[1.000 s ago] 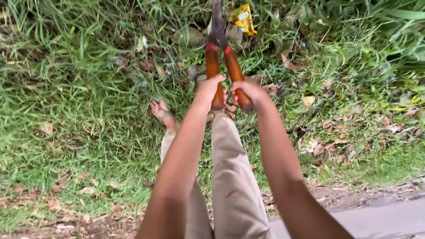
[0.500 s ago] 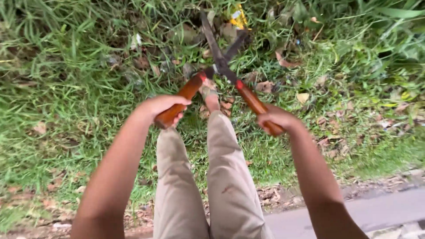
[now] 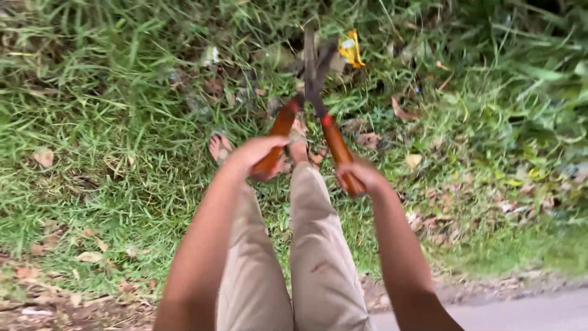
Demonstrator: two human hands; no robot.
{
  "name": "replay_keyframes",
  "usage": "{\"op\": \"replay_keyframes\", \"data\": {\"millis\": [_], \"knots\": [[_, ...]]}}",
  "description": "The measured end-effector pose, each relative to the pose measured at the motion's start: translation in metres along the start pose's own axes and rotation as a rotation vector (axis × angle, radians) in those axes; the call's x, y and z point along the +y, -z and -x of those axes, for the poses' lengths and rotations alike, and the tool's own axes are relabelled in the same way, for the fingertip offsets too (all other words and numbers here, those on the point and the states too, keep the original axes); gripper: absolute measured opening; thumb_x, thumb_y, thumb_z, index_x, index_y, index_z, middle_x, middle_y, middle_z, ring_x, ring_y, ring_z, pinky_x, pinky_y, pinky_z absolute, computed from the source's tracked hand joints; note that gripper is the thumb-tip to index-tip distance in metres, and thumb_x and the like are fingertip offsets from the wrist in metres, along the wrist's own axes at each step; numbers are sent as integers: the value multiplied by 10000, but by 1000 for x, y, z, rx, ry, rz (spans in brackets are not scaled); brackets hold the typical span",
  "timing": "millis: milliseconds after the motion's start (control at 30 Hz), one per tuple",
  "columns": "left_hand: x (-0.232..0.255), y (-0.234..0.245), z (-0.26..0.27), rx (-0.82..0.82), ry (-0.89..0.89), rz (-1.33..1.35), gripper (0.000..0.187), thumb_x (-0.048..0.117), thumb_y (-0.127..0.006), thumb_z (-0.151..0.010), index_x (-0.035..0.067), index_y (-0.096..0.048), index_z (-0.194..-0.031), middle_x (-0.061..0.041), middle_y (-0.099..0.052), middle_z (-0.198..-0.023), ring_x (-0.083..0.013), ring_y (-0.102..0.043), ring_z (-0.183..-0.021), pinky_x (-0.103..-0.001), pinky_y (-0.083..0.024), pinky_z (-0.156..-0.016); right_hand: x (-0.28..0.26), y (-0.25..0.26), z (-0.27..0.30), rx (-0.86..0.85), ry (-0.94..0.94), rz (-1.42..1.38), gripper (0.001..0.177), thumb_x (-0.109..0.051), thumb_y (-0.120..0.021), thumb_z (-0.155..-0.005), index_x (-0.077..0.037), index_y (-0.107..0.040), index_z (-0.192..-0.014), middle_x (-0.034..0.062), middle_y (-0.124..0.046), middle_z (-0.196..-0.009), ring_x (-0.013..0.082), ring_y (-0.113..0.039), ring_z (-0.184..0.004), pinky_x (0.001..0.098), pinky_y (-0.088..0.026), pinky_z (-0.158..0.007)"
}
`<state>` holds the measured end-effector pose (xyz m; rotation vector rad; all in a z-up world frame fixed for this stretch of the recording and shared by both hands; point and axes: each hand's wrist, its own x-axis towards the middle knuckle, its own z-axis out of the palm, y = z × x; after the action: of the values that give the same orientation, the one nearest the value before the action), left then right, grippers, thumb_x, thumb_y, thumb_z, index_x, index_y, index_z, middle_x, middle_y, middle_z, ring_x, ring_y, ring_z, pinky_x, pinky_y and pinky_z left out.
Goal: Trimming grass and weeds using manual garden shears
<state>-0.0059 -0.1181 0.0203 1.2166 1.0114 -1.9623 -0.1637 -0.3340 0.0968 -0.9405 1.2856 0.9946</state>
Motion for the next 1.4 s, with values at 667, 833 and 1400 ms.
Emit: {"op": "replay_keyframes", "data": {"millis": [667,833,1400], "knots": [[-37,30,-4,-17,-373,501,465,413,-804,-787,70,-554,-977,-218,-663,-647,-322,-681,-476,-468,-600,-419,-68,-86,-58,-101,166,83,576,-41,-695,-733,11,-454,-1254,152,-608,-639,271,-623,-423,447,-553,-389],[-40,130,62,34,-236,246,491,465,-824,-743,85,-596,-954,-152,-661,-660,-255,-663,-488,-390,-598,-452,-73,-67,-19,-109,151,230,499,-17,-669,-692,43,-501,-1158,192,-553,-510,306,-582,-355,428,-496,-357],[-109,173,20,81,-559,930,452,447,-740,-846,89,-511,-999,-144,-615,-627,-278,-650,-458,-415,-581,-406,-101,-270,-133,-267,145,421,594,-6,-754,-710,-10,-514,-1253,162,-621,-627,266,-644,-421,434,-571,-365]]}}
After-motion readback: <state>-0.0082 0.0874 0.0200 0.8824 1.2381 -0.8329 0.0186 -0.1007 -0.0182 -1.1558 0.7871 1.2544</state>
